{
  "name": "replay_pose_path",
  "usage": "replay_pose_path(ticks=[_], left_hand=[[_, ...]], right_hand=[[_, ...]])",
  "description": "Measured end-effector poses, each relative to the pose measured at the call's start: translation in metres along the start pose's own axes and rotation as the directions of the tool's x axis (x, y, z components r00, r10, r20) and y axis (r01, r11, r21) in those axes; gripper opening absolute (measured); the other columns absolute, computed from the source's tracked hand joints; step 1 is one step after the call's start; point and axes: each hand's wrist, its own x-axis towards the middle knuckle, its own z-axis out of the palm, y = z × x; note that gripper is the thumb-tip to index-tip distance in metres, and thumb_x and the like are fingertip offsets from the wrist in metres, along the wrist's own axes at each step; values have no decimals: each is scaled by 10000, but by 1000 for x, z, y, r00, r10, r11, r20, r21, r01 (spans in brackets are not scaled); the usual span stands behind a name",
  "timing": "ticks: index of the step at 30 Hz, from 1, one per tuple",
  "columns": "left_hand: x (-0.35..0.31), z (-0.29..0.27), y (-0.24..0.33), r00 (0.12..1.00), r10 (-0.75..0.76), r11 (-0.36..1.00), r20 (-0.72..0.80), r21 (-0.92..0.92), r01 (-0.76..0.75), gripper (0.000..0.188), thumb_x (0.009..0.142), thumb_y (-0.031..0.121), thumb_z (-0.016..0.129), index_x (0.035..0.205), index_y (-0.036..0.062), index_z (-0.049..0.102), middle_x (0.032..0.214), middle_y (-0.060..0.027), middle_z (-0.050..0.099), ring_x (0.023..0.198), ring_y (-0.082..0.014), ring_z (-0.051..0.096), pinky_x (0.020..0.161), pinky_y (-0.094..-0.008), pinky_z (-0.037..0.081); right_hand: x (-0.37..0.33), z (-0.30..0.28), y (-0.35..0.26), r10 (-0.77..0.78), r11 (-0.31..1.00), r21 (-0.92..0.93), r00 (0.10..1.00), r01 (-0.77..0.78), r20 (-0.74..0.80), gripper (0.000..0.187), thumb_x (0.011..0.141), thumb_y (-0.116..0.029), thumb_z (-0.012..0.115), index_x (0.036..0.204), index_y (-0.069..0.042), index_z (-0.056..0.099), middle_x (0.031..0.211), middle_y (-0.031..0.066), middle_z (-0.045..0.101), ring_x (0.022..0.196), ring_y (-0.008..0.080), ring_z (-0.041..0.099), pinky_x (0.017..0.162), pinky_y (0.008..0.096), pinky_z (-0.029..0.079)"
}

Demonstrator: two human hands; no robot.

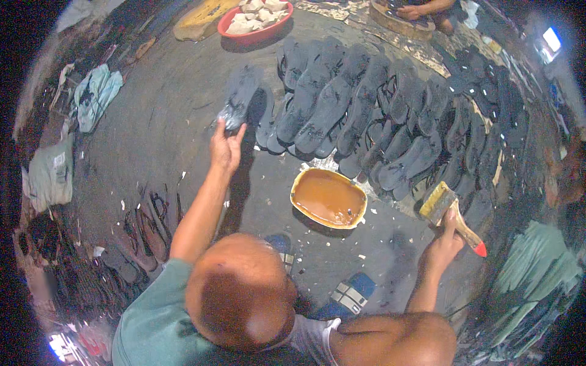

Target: The person repeatedly picks up black flip-flops, dips a brush into a container of brown liquid, and applies the liquid to the soles and straps. The treated flip-flops are placed back into a pile on the floor.

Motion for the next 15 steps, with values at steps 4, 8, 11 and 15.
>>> replay_pose_path(ticks=[4, 8, 11, 15], left_hand=[[13, 3, -30, 997, -60, 995, -49, -85, 56, 312, 981, 219, 584, 1219, 24, 535, 1214, -90, 590, 1148, -230, 582, 1031, -460, 488], [8, -31, -50, 951, -176, 964, -256, 151, 219, 542, 932, 290, 668, 1312, -40, 467, 1275, -156, 554, 1167, -309, 563, 1027, -426, 480], [-47, -45, -38, 940, -108, 827, -325, 496, 266, 737, 884, 362, 719, 1388, -72, 400, 1307, -187, 533, 1175, -335, 555, 1015, -403, 485], [-115, -87, 38, 953, 273, 367, -133, 930, 25, 620, 834, 388, 758, 1285, 2, 578, 1270, -181, 587, 1217, -340, 516, 1019, -462, 433]], right_hand=[[2, 15, 10, -8, 999, 32, 998, 6, 63, 415, 936, -361, 650, 1145, -2, 651, 1012, 9, 655, 838, 85, 579, 686, 253, 433], [-10, 33, 1, 56, 998, -1, 984, -56, 171, 425, 948, -300, 641, 1182, 54, 617, 1111, 82, 642, 1018, 154, 583, 929, 315, 438], [-10, 38, 15, -12, 990, -132, 972, 44, 234, 399, 953, -326, 621, 1168, 11, 638, 1029, 28, 645, 851, 94, 566, 718, 267, 446], [-21, 61, 26, 12, 899, -353, 792, 259, 611, 311, 961, -242, 623, 1104, 34, 640, 1048, 45, 600, 939, 141, 553, 902, 278, 431]])
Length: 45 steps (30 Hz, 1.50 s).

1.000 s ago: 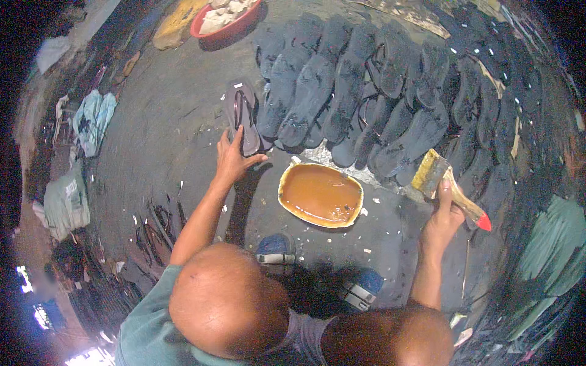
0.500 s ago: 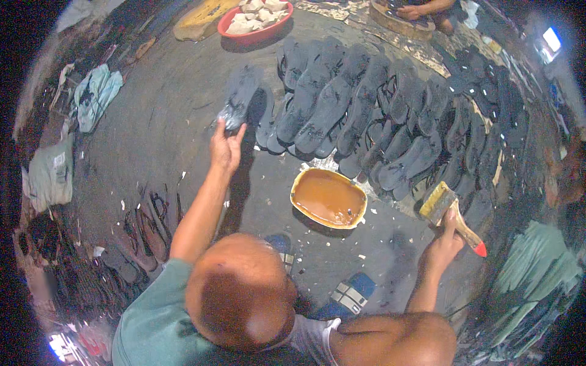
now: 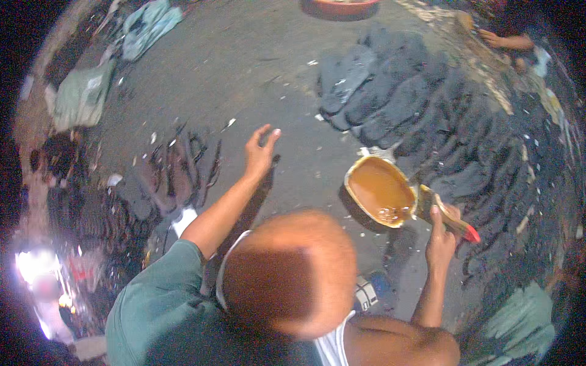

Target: The person repeatedly picks up black flip-flops, dips a brush into a container of brown liquid, and applies the liquid to the soles and straps. The treated flip-flops are placed back into a pile on the floor.

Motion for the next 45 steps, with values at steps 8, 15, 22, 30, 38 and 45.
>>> replay_pose_path(ticks=[8, 15, 22, 30, 38, 45], left_hand=[[10, -220, -68, 963, 104, 638, -247, 759, 126, 1017, 707, 506, 805, 1460, 38, 308, 1465, -291, 338, 1350, -470, 317, 1117, -533, 258], [-19, -216, -87, 978, 200, 360, 65, 923, -135, 1041, 663, 353, 858, 1488, 45, 302, 1470, -235, 401, 1336, -430, 375, 1120, -497, 291], [-39, -220, -54, 979, 32, -39, 202, 979, -201, 1143, 751, 677, 668, 1544, 46, 139, 1455, -389, 281, 1306, -480, 401, 1075, -524, 346], [-47, -224, -47, 920, 374, 523, 116, 793, -312, 825, 760, 498, 708, 1337, -49, 487, 1138, -304, 605, 1019, -486, 567, 909, -544, 438], [-34, -136, 10, 857, 487, 655, 169, 578, -487, 657, 751, 5, 669, 1382, 7, 487, 1369, -200, 527, 1272, -354, 475, 1085, -429, 351], [-34, -78, -44, 917, 392, 770, 76, 519, -372, 861, 722, 362, 811, 1390, -20, 424, 1382, -269, 443, 1295, -441, 409, 1097, -491, 325]], right_hand=[[18, 79, 21, -346, 666, -550, 862, 504, 370, 545, 854, -251, 738, 1276, 29, 537, 1431, 205, 419, 1307, 391, 375, 1102, 480, 281], [10, 34, -26, -405, 911, -101, 913, 400, -40, 166, 886, -159, 705, 1012, -52, 682, 1093, 101, 633, 1012, 217, 612, 848, 339, 504], [0, 22, 4, -387, 922, -4, 922, 387, 3, 231, 832, -211, 765, 981, -39, 723, 1048, 122, 641, 949, 256, 635, 812, 367, 495], [-10, 16, -8, -419, 906, -111, 903, 408, -97, 244, 843, -252, 746, 999, -68, 709, 1044, 104, 646, 965, 284, 628, 816, 387, 492], [-1, 30, 8, -382, 907, 158, 920, 391, -86, 127, 857, -65, 700, 982, -52, 690, 1071, 103, 613, 1047, 231, 582, 923, 357, 463], [-16, 18, -16, -335, 942, 14, 941, 334, 43, 211, 876, -131, 705, 1039, 3, 692, 985, 124, 674, 919, 214, 645, 796, 330, 498]])
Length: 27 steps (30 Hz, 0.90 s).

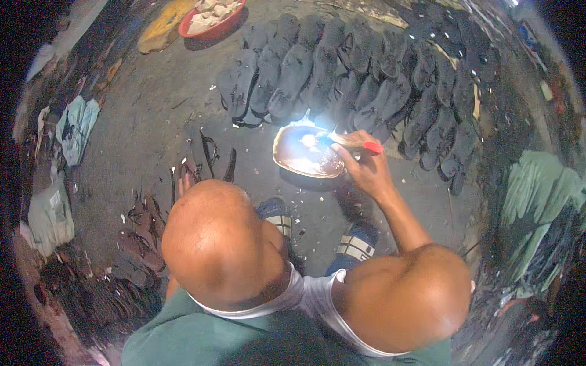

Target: The person repeatedly picks up black flip-flops, dips a brush into a container of brown liquid, and applies the liquid to the soles and straps. The treated flip-flops are placed back into a pile on the floor.

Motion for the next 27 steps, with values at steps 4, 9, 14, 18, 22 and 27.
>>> replay_pose_path(ticks=[4, 9, 14, 18, 22, 27], left_hand=[[-33, 17, -45, 984, 18, 1000, -176, 9, -17, 1041, 696, 569, 800, 1388, -78, 368, 1358, -318, 402, 1259, -476, 398, 1079, -544, 317], [-55, 5, -59, 985, 31, 997, -170, 77, -18, 915, 684, 560, 798, 1273, -55, 461, 1285, -306, 447, 1195, -469, 431, 1030, -543, 343], [-52, -12, -82, 991, 55, 989, -122, 141, -37, 796, 671, 550, 795, 1157, -32, 553, 1212, -293, 492, 1130, -463, 463, 981, -541, 369], [-22, -20, -106, 988, 151, 974, 27, 168, -154, 707, 661, 543, 794, 1064, -14, 628, 1154, -283, 528, 1079, -457, 489, 941, -540, 390], [15, -36, -113, 978, 163, 934, 132, 300, -196, 627, 651, 535, 792, 972, 4, 702, 1095, -273, 564, 1027, -452, 516, 902, -539, 411], [0, -52, -154, 981, 194, 931, -9, 317, -181, 876, 665, 639, 735, 1221, -15, 559, 1267, -268, 513, 1179, -446, 466, 1020, -521, 369]], right_hand=[[-8, -3, 22, 170, 985, -18, 985, -170, -10, 261, 854, -189, 738, 1028, 0, 689, 992, 145, 701, 899, 266, 674, 799, 345, 503], [-25, -4, 50, -49, 957, -281, 995, 71, 87, 231, 879, -229, 712, 995, -30, 687, 914, 127, 656, 831, 297, 639, 754, 378, 496], [-33, -12, 46, 47, 856, -515, 988, 37, 150, 228, 867, -235, 717, 985, -43, 689, 878, 137, 634, 791, 351, 604, 716, 414, 490], [-28, -23, 45, 161, 969, -191, 987, -155, 15, 233, 836, -183, 750, 1016, -52, 684, 889, 140, 661, 905, 336, 628, 780, 384, 498], [-18, -11, 56, -194, 969, -148, 980, 197, 31, 357, 804, -75, 735, 1151, -71, 653, 1099, 141, 668, 977, 319, 641, 817, 360, 503], [-24, 11, 54, -219, 812, -507, 956, 289, 194, 174, 827, -152, 724, 960, -74, 643, 793, 109, 531, 739, 326, 568, 638, 404, 476]])
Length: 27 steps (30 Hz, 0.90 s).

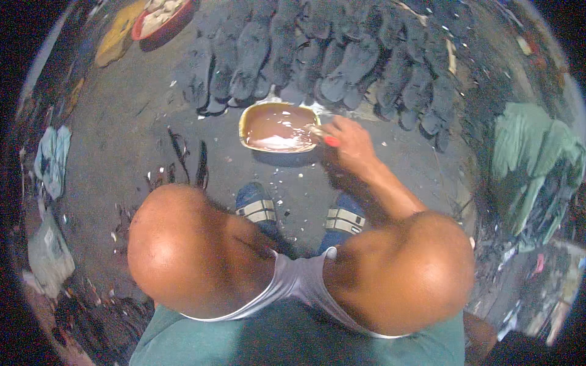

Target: The person repeatedly picks up black flip-flops, dips a brush into a container of brown liquid, and applies the liquid to the soles and straps. The treated flip-flops are placed back into a pile on the floor.

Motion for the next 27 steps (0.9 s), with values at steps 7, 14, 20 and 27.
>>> replay_pose_path(ticks=[7, 14, 20, 27], left_hand=[[34, 8, 24, 954, -119, 981, 274, -116, 156, 658, 696, 392, 840, 1207, 75, 572, 1239, -178, 576, 1194, -391, 500, 1027, -487, 379], [38, -2, 27, 913, -40, 998, 406, 60, 17, 666, 717, 387, 815, 1297, 141, 598, 1427, -178, 461, 1371, -397, 343, 1117, -486, 316], [56, 6, 23, 868, 67, 972, 492, 165, -169, 699, 771, 317, 701, 1419, 157, 491, 1485, -230, 374, 1422, -408, 254, 1143, -571, 215], [80, -39, 71, 744, -324, 695, 584, -387, 606, 618, 828, 263, 639, 1310, -104, 518, 1264, -222, 604, 1143, -283, 585, 997, -353, 421]], right_hand=[[-16, -38, -17, 429, 822, 372, 898, -432, 95, 198, 890, -144, 705, 1046, -22, 713, 988, 114, 659, 909, 221, 633, 796, 311, 491], [-9, -28, -31, 394, 793, 442, 907, -418, 150, 212, 902, -132, 691, 1078, -14, 704, 966, 102, 653, 883, 194, 634, 784, 313, 486], [-13, -30, -26, 417, 821, 403, 907, -405, 61, 228, 925, -137, 675, 1079, 30, 665, 934, 85, 632, 886, 162, 594, 789, 300, 472], [-11, -11, -11, 437, 720, 583, 899, -376, 40, 208, 871, -156, 732, 981, 7, 665, 949, 91, 674, 884, 175, 642, 766, 312, 490]])
